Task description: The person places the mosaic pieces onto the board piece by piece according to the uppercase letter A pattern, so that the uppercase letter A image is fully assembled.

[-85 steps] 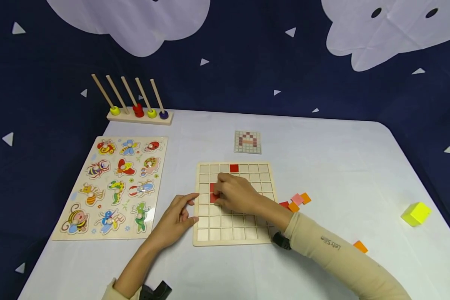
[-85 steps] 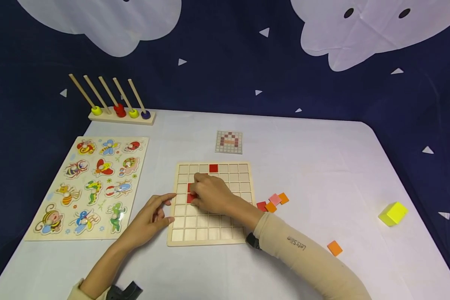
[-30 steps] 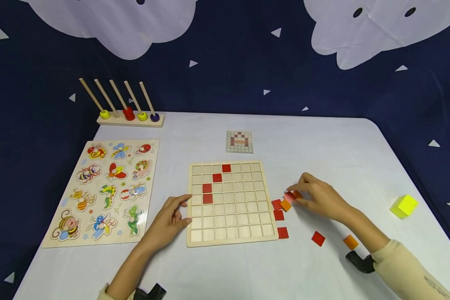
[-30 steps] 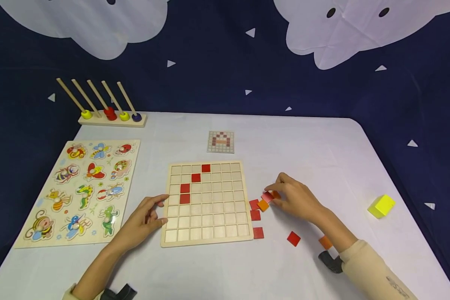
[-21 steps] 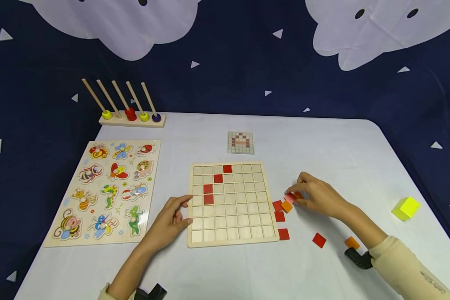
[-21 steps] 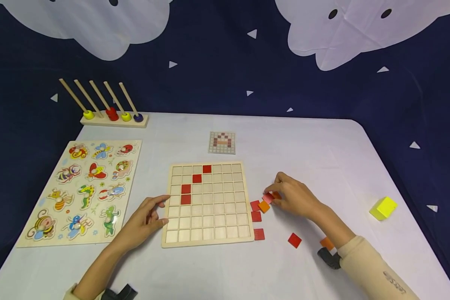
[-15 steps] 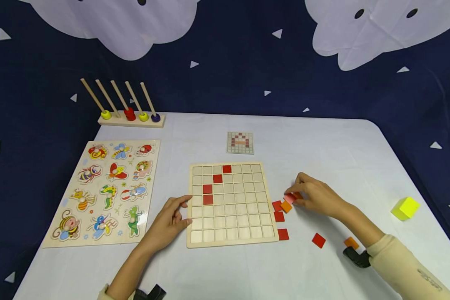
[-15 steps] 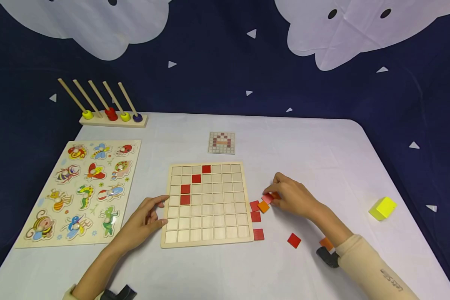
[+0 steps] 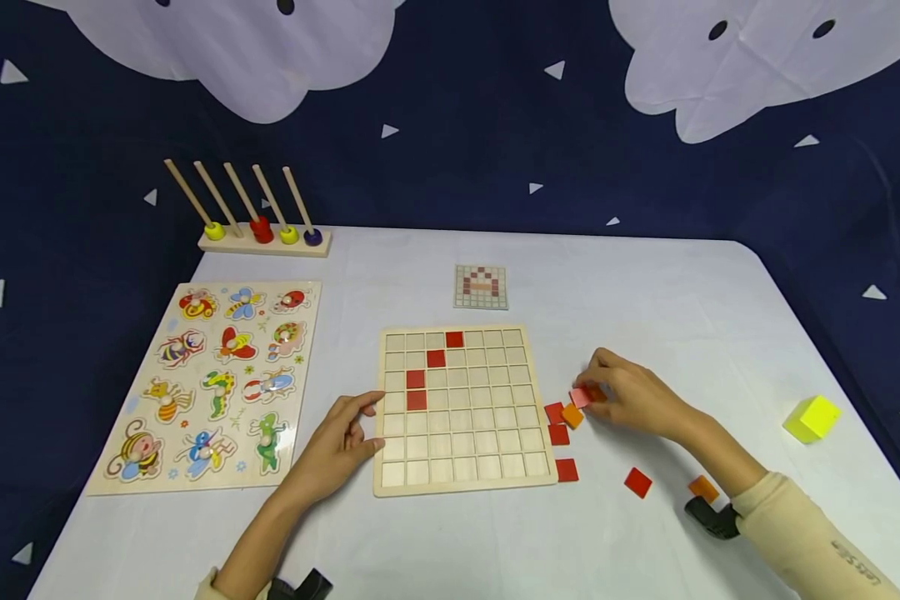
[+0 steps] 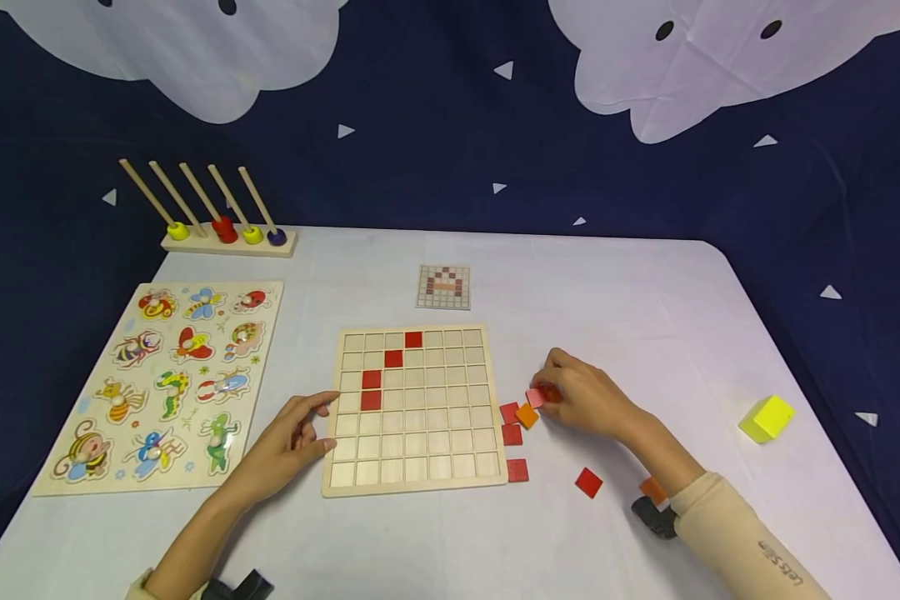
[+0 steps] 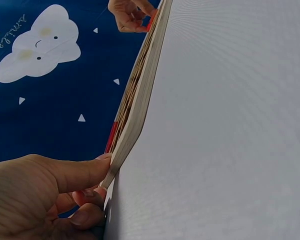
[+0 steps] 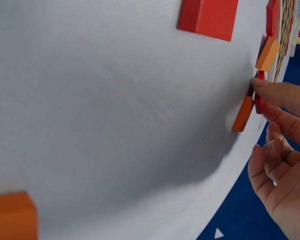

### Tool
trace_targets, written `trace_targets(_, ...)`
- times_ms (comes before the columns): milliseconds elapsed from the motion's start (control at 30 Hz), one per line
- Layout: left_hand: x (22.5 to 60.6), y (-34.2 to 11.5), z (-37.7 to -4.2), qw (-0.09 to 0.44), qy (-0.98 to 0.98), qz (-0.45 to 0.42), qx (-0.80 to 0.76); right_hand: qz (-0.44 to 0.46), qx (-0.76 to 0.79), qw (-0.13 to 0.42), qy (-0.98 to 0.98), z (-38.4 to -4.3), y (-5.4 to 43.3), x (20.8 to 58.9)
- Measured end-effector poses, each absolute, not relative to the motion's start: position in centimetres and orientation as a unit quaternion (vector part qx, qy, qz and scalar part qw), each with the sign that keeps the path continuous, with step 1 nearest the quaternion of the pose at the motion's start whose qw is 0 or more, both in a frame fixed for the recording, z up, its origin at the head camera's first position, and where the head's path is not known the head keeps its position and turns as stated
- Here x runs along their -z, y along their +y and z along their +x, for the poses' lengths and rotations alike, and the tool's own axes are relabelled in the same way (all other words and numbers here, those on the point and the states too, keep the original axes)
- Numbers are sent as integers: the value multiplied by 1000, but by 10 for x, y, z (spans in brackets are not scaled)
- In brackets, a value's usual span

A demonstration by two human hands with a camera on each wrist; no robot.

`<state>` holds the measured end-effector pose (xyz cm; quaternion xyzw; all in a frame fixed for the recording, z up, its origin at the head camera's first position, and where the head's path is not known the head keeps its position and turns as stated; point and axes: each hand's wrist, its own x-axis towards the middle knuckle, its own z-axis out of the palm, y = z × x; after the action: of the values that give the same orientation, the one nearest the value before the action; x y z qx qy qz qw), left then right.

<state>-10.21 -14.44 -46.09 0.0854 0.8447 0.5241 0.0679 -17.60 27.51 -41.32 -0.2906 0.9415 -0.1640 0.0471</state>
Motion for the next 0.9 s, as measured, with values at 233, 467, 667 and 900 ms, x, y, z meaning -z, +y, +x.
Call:
trace_targets(233, 461, -144, -102, 72, 844, 80, -525, -290, 176, 28, 940, -177, 273, 415)
trace_targets(467, 461, -144, -102, 70, 846, 80, -523, -291, 183, 35, 938, -180, 257, 407)
trace_targets(667, 463, -145, -102, 69, 846, 82, -523, -319, 194, 45, 926, -183, 236, 402)
trace_targets(900, 463, -145, -103, 64, 840, 93, -530, -365, 201, 55, 907, -185, 203, 400)
